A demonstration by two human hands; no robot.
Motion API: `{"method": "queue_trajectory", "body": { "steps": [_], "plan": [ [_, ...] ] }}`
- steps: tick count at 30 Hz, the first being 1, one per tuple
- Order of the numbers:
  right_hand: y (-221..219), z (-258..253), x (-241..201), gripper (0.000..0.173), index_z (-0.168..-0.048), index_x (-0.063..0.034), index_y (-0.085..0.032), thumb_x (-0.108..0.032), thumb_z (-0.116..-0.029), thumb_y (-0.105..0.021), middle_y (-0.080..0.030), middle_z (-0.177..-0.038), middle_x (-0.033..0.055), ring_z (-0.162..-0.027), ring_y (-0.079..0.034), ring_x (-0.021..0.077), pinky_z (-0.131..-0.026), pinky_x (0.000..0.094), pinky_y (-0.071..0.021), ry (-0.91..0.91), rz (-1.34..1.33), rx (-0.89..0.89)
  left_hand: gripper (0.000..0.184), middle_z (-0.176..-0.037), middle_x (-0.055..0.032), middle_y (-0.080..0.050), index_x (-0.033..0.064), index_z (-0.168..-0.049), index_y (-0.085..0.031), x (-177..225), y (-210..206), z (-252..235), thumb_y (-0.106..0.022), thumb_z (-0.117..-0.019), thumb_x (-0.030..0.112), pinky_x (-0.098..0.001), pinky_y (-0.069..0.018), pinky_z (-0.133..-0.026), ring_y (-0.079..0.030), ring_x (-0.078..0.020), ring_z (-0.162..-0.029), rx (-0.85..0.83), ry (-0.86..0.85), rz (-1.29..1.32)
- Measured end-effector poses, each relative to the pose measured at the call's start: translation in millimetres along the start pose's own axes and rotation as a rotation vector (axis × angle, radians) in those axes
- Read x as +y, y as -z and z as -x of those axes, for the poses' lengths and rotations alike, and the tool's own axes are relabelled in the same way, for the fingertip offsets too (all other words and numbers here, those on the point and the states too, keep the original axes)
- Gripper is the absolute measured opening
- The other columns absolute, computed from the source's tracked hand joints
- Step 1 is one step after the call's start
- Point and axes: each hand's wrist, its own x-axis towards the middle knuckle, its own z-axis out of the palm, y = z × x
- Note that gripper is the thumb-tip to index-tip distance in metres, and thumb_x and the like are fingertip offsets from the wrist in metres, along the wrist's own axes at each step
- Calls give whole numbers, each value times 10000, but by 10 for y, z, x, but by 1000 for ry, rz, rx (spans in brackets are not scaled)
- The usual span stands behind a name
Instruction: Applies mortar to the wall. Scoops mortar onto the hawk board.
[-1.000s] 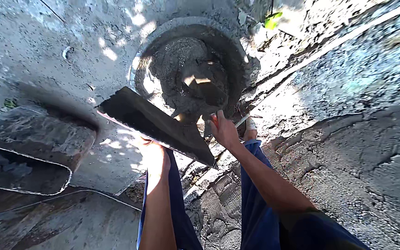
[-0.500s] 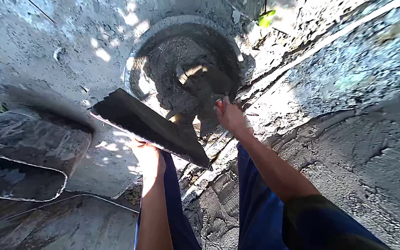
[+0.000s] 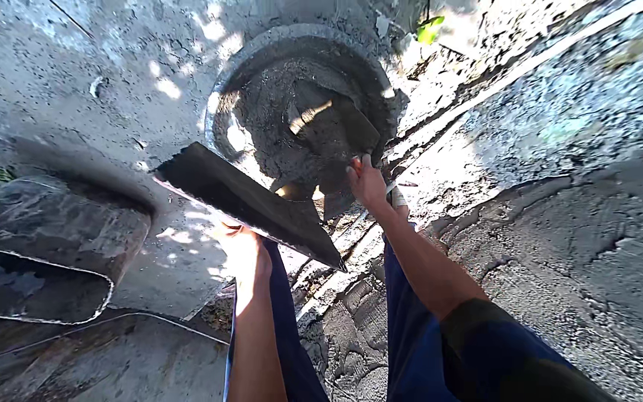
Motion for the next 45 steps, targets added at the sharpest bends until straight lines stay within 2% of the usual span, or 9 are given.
{"method": "queue_trajectory", "body": {
  "steps": [4,7,14,23,28,33,37,41,45],
  "plan": [
    [-173,603,-112,440,-1339,-89,-503,-418,-1048,-526,-694,-944,214,-829,-705,441,-657,629,-557,173,93,-65,198,-934,-43,-682,88,-1104,-584,22,-17,-5,-604,-945,-27,-379,-605,-756,-683,-150,-862,15,33,21],
    [-424,471,-406,436,-1323,-129,-524,-466,-1048,-502,-700,-1042,172,-870,-717,396,-686,599,-576,245,117,-104,174,-920,-35,-689,93,-1085,-582,44,-17,-29,-573,-956,-23,-377,-611,-758,-693,-141,-856,13,-19,7],
    [-144,-129,-180,477,-1347,-128,-497,-495,-1041,-510,-707,-957,177,-904,-715,403,-741,617,-566,43,-33,-30,170,-864,-8,-686,109,-1021,-587,-5,-4,-29,-602,-922,-29,-339,-610,-730,-691,-116,-811,9,-58,-17],
    [38,233,353,461,-1316,-49,-476,-429,-1058,-501,-682,-947,226,-891,-706,430,-727,616,-560,-126,-45,0,127,-956,-33,-688,95,-1080,-586,31,-115,-49,-530,-1004,11,-368,-598,-823,-685,-135,-920,-9,-51,12],
    [-165,-605,-49,496,-1339,-80,-511,-468,-1031,-538,-701,-975,203,-916,-712,404,-774,617,-564,61,-115,17,216,-1019,-12,-678,105,-1209,-537,34,-47,-26,-472,-1008,56,-334,-591,-837,-673,-100,-960,13,-52,-44],
    [30,-331,-19,437,-1326,-121,-496,-435,-1028,-546,-687,-908,163,-840,-710,378,-694,593,-566,213,-25,-33,571,-1299,-99,-562,5,-1503,-319,-31,142,201,-550,-988,86,-235,-501,-957,-555,-38,-1137,41,38,-377],
    [184,390,127,405,-1327,-109,-498,-378,-1028,-541,-678,-1026,195,-822,-705,414,-632,598,-560,226,133,-16,471,-1338,-88,-543,41,-1525,-302,-10,25,239,-374,-1063,95,-240,-488,-988,-538,-48,-1179,-12,45,-296],
    [78,742,44,413,-1293,-89,-527,-422,-1048,-537,-679,-1029,195,-783,-702,403,-616,589,-563,258,84,-52,527,-1149,21,-622,198,-1367,-423,-117,-115,218,-6,-1098,377,-282,-555,-880,-605,-39,-1058,-39,180,210],
    [-192,225,-164,401,-1349,-115,-509,-396,-1064,-487,-679,-1120,194,-862,-717,402,-688,597,-581,295,107,-110,367,-1150,-2,-606,116,-1412,-383,-141,-179,252,-235,-1078,154,-264,-548,-885,-604,-35,-1047,-44,55,50]
  ]
}}
